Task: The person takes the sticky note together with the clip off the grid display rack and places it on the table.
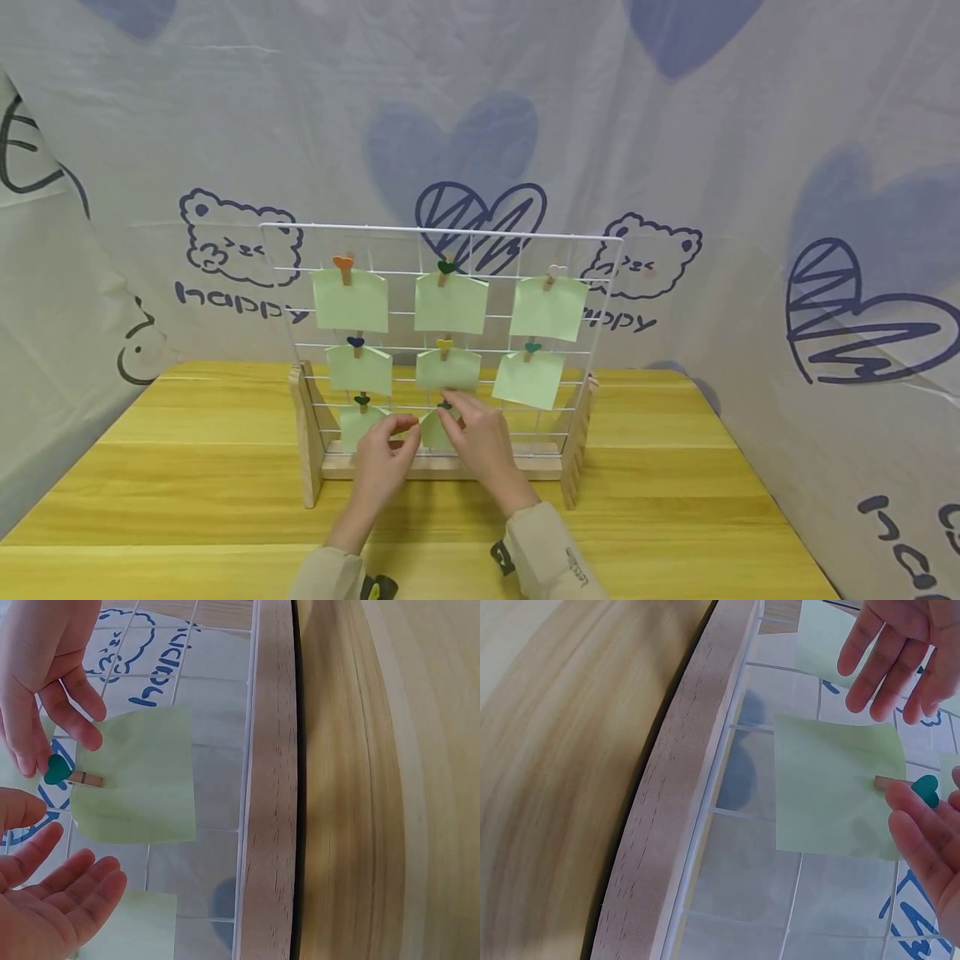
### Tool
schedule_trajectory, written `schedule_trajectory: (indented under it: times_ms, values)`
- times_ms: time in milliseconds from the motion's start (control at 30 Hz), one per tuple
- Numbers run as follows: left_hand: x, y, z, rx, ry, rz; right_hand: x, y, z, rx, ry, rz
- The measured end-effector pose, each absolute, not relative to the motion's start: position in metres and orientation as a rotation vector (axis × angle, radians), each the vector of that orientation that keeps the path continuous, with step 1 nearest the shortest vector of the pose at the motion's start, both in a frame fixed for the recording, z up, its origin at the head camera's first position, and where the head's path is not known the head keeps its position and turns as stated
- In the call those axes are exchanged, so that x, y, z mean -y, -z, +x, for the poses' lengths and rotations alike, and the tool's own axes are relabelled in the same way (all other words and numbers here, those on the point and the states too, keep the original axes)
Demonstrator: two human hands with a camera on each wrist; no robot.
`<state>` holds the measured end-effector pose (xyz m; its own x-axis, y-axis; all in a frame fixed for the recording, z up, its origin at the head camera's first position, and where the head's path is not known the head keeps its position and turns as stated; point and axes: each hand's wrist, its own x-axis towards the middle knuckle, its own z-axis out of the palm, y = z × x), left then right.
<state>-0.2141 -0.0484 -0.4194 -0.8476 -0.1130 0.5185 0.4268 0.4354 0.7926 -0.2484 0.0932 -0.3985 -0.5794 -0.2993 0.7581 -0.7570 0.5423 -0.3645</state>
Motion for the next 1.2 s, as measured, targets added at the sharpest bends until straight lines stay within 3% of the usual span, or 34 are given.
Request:
schedule_trajectory:
  times_ms: [1200]
  values:
    - [0.0434, 0.4241, -0.2214, 2.202, 1.524, -0.303, -0.0937, 0.3943, -0.2551, 2.156, -0.674, 0.817]
